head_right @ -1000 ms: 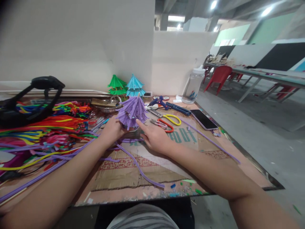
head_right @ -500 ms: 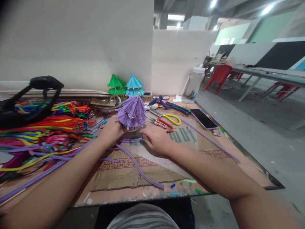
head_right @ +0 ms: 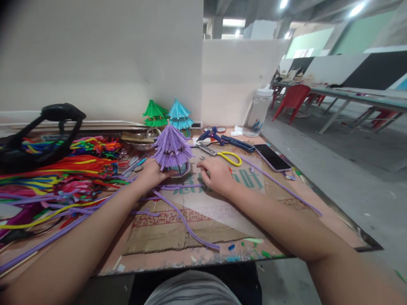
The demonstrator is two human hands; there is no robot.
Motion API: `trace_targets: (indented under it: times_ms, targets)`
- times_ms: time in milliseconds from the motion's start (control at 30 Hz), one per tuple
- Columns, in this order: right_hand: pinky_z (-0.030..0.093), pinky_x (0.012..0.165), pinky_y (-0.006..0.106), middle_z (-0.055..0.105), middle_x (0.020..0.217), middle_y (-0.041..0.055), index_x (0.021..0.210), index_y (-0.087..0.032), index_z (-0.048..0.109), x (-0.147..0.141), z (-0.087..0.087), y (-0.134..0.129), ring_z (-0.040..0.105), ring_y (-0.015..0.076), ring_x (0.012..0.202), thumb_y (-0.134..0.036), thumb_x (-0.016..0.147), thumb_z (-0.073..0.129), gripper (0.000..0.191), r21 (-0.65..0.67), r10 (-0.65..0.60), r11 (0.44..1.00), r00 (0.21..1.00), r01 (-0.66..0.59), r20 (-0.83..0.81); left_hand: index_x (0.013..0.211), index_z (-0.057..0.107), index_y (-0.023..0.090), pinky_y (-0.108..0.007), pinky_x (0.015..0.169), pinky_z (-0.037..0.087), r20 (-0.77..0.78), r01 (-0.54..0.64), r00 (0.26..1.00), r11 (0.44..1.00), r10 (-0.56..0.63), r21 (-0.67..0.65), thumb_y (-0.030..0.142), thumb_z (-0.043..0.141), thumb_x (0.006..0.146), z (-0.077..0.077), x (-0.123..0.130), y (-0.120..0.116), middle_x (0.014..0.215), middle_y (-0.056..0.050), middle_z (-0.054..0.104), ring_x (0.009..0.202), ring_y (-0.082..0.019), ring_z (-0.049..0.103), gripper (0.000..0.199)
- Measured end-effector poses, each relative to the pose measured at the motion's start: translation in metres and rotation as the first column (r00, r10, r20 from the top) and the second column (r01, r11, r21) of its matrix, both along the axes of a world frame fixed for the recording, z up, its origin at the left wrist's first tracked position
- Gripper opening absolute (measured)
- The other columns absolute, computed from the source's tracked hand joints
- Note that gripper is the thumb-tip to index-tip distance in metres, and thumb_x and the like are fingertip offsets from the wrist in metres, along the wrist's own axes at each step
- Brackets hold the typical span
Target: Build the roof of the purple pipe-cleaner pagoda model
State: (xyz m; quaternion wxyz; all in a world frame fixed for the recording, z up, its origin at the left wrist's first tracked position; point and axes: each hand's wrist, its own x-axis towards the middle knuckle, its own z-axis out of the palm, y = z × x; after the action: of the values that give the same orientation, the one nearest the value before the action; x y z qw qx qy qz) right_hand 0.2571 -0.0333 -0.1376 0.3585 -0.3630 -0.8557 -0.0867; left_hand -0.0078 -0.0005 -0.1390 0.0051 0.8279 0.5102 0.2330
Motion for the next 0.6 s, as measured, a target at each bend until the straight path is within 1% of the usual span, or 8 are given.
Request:
trace_targets:
  times_ms: [67, 133, 200, 300, 367, 500, 567, 600]
  targets:
    - [0.044, 0.079, 0.036, 0.065, 0.093, 0.0109, 0.101, -0.014, 0.065, 0.004, -0.002, 0.009, 0.057, 0.0233, 0.085, -0.013, 0.086, 0.049, 0.022, -0.033, -0.130, 0.991, 0.990, 0.131, 0.047, 0.113, 0.065, 0.015, -0.043, 0.095, 0.047, 0.003, -0.012, 1.000, 0.999, 0.012, 0.033, 0.052, 0.063, 0.081, 0.000, 0.000, 0.001, 0.117, -0.016, 0.069, 0.112, -0.033, 0.063, 0.049]
    - [0.044, 0.081, 0.038, 0.062, 0.102, 0.0141, 0.108, -0.013, 0.064, 0.007, -0.004, 0.015, 0.056, 0.0253, 0.090, -0.016, 0.087, 0.051, 0.025, -0.057, -0.239, 0.967, 0.960, 0.249, 0.143, 0.113, 0.065, 0.015, -0.040, 0.098, 0.046, 0.019, 0.014, 1.000, 0.999, -0.015, 0.051, 0.051, 0.063, 0.082, 0.000, -0.001, 0.001, 0.119, -0.015, 0.069, 0.114, -0.031, 0.063, 0.047]
    - [0.044, 0.083, 0.039, 0.061, 0.107, 0.0153, 0.113, -0.012, 0.064, 0.008, -0.006, 0.019, 0.055, 0.0258, 0.091, -0.020, 0.089, 0.053, 0.027, -0.081, -0.289, 0.945, 0.926, 0.316, 0.244, 0.113, 0.065, 0.015, -0.038, 0.101, 0.045, 0.025, 0.048, 0.998, 0.997, -0.050, 0.052, 0.048, 0.062, 0.084, -0.001, -0.002, 0.002, 0.122, -0.014, 0.068, 0.117, -0.029, 0.061, 0.044]
    - [0.043, 0.081, 0.036, 0.061, 0.103, 0.0139, 0.111, -0.012, 0.065, 0.010, -0.006, 0.021, 0.056, 0.0236, 0.088, -0.022, 0.093, 0.050, 0.025, -0.126, -0.289, 0.926, 0.884, 0.355, 0.368, 0.110, 0.067, 0.016, -0.040, 0.100, 0.046, -0.007, 0.028, 1.000, 0.998, -0.028, 0.049, 0.049, 0.063, 0.082, -0.004, -0.004, 0.006, 0.118, -0.014, 0.070, 0.118, -0.031, 0.061, 0.043]
    - [0.042, 0.080, 0.033, 0.061, 0.100, 0.0128, 0.109, -0.012, 0.065, 0.011, -0.007, 0.022, 0.056, 0.0216, 0.085, -0.022, 0.096, 0.047, 0.024, -0.146, -0.279, 0.920, 0.871, 0.363, 0.404, 0.108, 0.067, 0.016, -0.043, 0.099, 0.046, -0.016, 0.015, 1.000, 0.999, -0.014, 0.050, 0.051, 0.064, 0.081, -0.006, -0.005, 0.008, 0.113, -0.014, 0.071, 0.116, -0.033, 0.061, 0.044]
    - [0.042, 0.075, 0.030, 0.061, 0.097, 0.0120, 0.103, -0.013, 0.064, 0.014, -0.009, 0.025, 0.056, 0.0192, 0.079, -0.023, 0.098, 0.043, 0.024, -0.157, -0.295, 0.908, 0.861, 0.387, 0.415, 0.103, 0.068, 0.014, -0.042, 0.101, 0.046, 0.079, 0.080, 0.993, 0.996, -0.083, 0.038, 0.050, 0.063, 0.082, -0.007, -0.004, 0.008, 0.110, -0.015, 0.071, 0.116, -0.031, 0.062, 0.042]
    - [0.042, 0.074, 0.030, 0.062, 0.096, 0.0125, 0.098, -0.014, 0.065, 0.016, -0.010, 0.027, 0.057, 0.0194, 0.078, -0.023, 0.098, 0.040, 0.026, -0.169, -0.296, 0.905, 0.864, 0.390, 0.408, 0.101, 0.068, 0.015, -0.042, 0.101, 0.046, 0.126, 0.093, 0.987, 0.995, -0.098, 0.045, 0.049, 0.065, 0.081, -0.007, -0.003, 0.007, 0.107, -0.014, 0.072, 0.114, -0.030, 0.062, 0.040]
    - [0.042, 0.074, 0.030, 0.064, 0.097, 0.0128, 0.099, -0.014, 0.065, 0.016, -0.010, 0.027, 0.058, 0.0199, 0.079, -0.022, 0.098, 0.039, 0.027, -0.183, -0.302, 0.902, 0.874, 0.391, 0.380, 0.100, 0.068, 0.016, -0.042, 0.101, 0.046, 0.140, 0.090, 0.985, 0.994, -0.097, 0.055, 0.049, 0.066, 0.080, -0.008, -0.003, 0.007, 0.105, -0.013, 0.072, 0.113, -0.030, 0.062, 0.039]
